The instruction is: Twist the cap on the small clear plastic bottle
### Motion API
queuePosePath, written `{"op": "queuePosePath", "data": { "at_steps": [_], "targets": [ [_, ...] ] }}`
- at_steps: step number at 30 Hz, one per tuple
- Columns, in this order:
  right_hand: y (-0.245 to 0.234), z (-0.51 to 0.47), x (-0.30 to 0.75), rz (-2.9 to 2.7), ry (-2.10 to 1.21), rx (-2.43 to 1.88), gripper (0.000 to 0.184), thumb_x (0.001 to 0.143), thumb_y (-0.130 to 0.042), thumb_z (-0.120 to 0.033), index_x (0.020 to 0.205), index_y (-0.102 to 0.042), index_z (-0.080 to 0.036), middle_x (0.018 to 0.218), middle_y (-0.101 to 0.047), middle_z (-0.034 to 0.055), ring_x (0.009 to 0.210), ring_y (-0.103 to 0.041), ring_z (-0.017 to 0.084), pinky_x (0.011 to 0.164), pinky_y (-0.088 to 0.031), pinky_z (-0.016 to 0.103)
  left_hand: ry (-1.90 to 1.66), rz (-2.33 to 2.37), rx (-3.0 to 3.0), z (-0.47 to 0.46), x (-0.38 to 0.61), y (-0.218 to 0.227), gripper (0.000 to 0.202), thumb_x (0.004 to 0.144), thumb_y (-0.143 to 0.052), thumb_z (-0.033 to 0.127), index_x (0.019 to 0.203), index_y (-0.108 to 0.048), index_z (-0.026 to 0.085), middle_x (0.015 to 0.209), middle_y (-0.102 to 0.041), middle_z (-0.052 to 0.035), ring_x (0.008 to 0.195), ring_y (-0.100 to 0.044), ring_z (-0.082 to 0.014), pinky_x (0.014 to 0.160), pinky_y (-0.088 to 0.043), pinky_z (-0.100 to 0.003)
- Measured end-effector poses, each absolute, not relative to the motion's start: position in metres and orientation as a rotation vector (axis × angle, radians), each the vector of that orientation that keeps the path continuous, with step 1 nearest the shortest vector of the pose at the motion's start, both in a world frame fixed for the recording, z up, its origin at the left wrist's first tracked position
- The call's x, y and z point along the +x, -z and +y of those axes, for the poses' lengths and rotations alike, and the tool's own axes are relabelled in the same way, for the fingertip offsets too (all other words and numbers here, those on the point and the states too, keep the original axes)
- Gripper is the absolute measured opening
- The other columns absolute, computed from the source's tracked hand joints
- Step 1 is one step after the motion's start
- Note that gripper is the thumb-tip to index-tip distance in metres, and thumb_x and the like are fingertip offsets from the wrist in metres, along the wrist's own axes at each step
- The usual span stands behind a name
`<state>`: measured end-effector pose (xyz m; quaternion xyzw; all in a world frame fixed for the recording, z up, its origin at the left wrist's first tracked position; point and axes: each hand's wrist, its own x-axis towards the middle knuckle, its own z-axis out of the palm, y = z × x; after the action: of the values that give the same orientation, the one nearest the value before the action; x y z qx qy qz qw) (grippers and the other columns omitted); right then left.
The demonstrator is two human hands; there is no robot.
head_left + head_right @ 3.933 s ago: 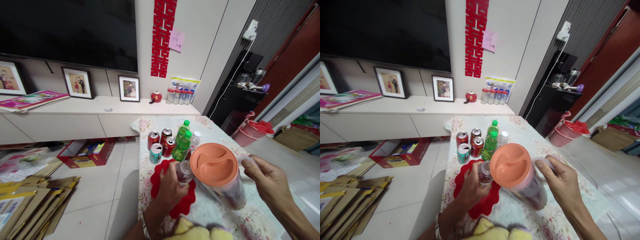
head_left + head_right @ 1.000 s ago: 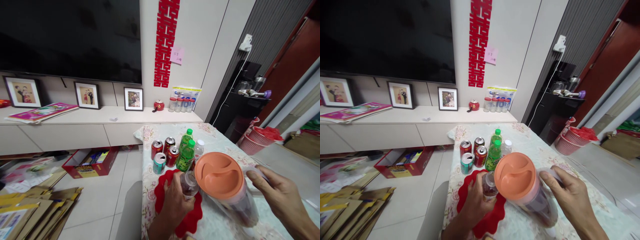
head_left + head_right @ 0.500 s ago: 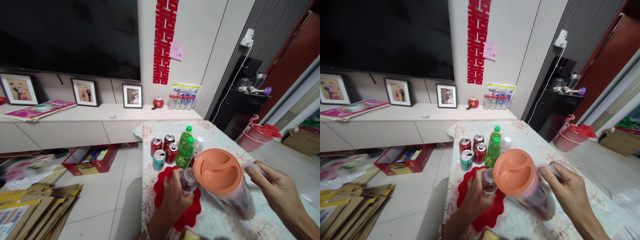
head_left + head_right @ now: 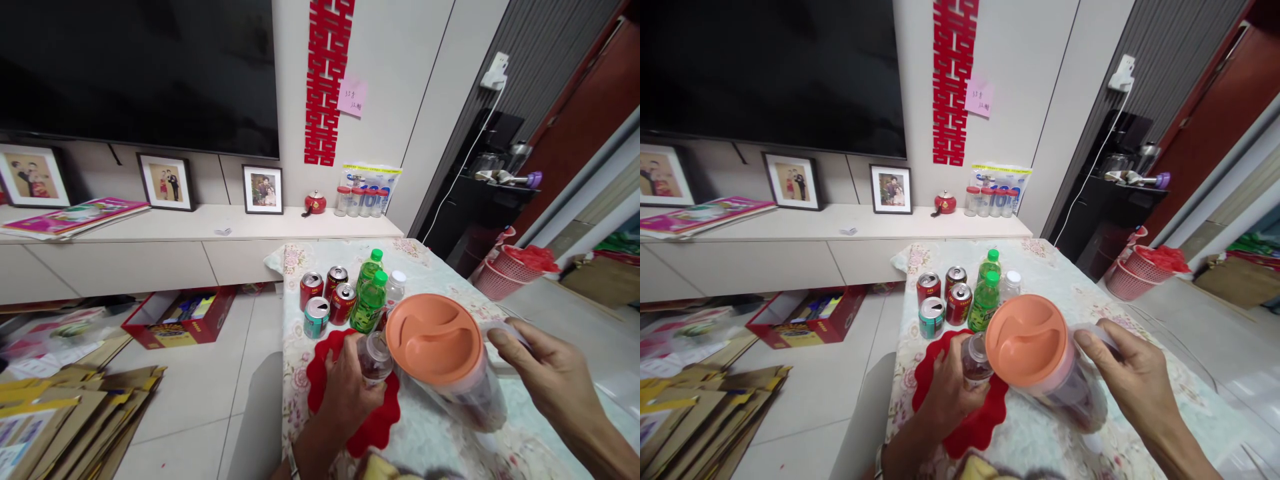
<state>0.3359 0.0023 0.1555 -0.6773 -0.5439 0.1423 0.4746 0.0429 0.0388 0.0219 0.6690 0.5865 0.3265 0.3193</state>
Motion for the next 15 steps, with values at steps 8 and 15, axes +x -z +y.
{"op": "queuePosePath", "data": {
  "at_steps": [8,15],
  "targets": [
    [-0.154,0.008,0.357,-1.385,-0.359,-1.668,0.076,0.097,-0.092,-0.095,0.076,-0.072,-0.025,0.084,-0.056,0.0017,0.081,-0.051,0.021,0.074,-0.043,0.034,-0.839,1.566,1.761,0.038,0.042,-0.029,0.074,0.078,-0.092,0.016,0.147,-0.071,0.03,0.155,-0.095,-0.0126,0.15,-0.09,-0.0454,0.144,-0.061,-0.073],
    [-0.16,0.009,0.353,-1.432,-0.363,-1.683,0.078,0.095,-0.093,-0.097,0.074,-0.072,-0.025,0.077,-0.055,0.0017,0.076,-0.051,0.021,0.071,-0.042,0.035,-0.906,1.516,1.769,0.04,0.04,-0.024,0.072,0.075,-0.093,0.02,0.142,-0.07,0.031,0.145,-0.098,-0.0113,0.14,-0.093,-0.0463,0.135,-0.067,-0.075]
  ]
}}
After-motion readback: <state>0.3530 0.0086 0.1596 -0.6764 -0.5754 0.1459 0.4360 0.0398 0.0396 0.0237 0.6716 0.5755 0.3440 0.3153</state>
